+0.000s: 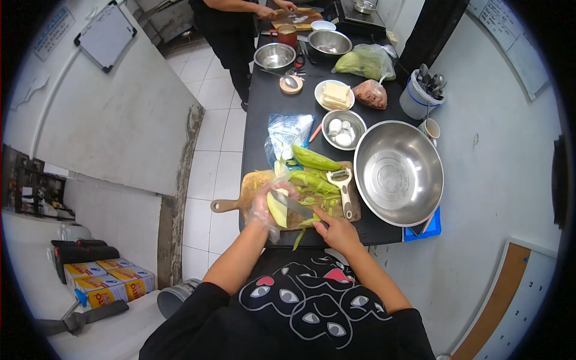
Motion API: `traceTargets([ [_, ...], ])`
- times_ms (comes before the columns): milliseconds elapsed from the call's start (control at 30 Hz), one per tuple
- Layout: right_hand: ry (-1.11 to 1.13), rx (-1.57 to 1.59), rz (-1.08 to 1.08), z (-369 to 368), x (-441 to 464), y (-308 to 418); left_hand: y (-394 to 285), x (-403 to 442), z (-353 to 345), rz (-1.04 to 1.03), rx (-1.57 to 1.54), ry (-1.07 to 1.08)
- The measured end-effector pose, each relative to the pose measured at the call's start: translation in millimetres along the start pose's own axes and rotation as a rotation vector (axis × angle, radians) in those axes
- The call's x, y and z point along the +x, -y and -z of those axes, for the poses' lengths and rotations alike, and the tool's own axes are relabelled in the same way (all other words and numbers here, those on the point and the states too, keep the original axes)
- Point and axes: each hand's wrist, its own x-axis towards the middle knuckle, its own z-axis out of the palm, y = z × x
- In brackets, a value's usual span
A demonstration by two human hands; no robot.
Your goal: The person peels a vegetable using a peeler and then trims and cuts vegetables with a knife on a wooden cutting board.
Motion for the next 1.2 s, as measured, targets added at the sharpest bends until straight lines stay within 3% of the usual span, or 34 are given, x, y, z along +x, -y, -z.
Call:
traceTargets([
  [67,-0.024,-0.021,0.020,-5,2,0,-3,3,6,-0.024,-0.015,-0.038],
  [167,-0.055,-0.066,0.020,-9,10,-5,-3,2,8,-0.122,0.226,-0.023],
  [367,-0.061,-0.125,0.020,-11,10,4,-11,-5,16,-0.021,-0.136,-0.125],
  [467,-0.073,-0.162,-0.023,-10,15,4,-23,-28,15,-0.063,-0.034,-0.259],
  [500,-0.083,-0.165,-0.042,-10,17,3,-25,-32,12,-0.099,-0.053,-0.412],
  [600,-0.091,-0.149,0.006,-8,20,7,-37,-38,30,-0.150,-0.102,-0.469],
  [733,-0.174,-0.138,0.141,-24,33,1,-48,-52,25,-0.134,-0.087,-0.245],
  [833,-0.186,-0.104,0.148,-25,36,12,-47,-51,11,-0.130,0.110,-0.187],
  [967,-0.126,-0.056,0.079,-21,40,27,-20,-46,-16,0.037,0.345,0.044],
  [1000,-0.125,-0.055,0.075,-19,42,30,-14,-34,-10,0.127,0.316,0.234],
  [1200,-0.092,-0.119,0.074,4,28,39,2,12,0,0.049,0.356,0.080],
])
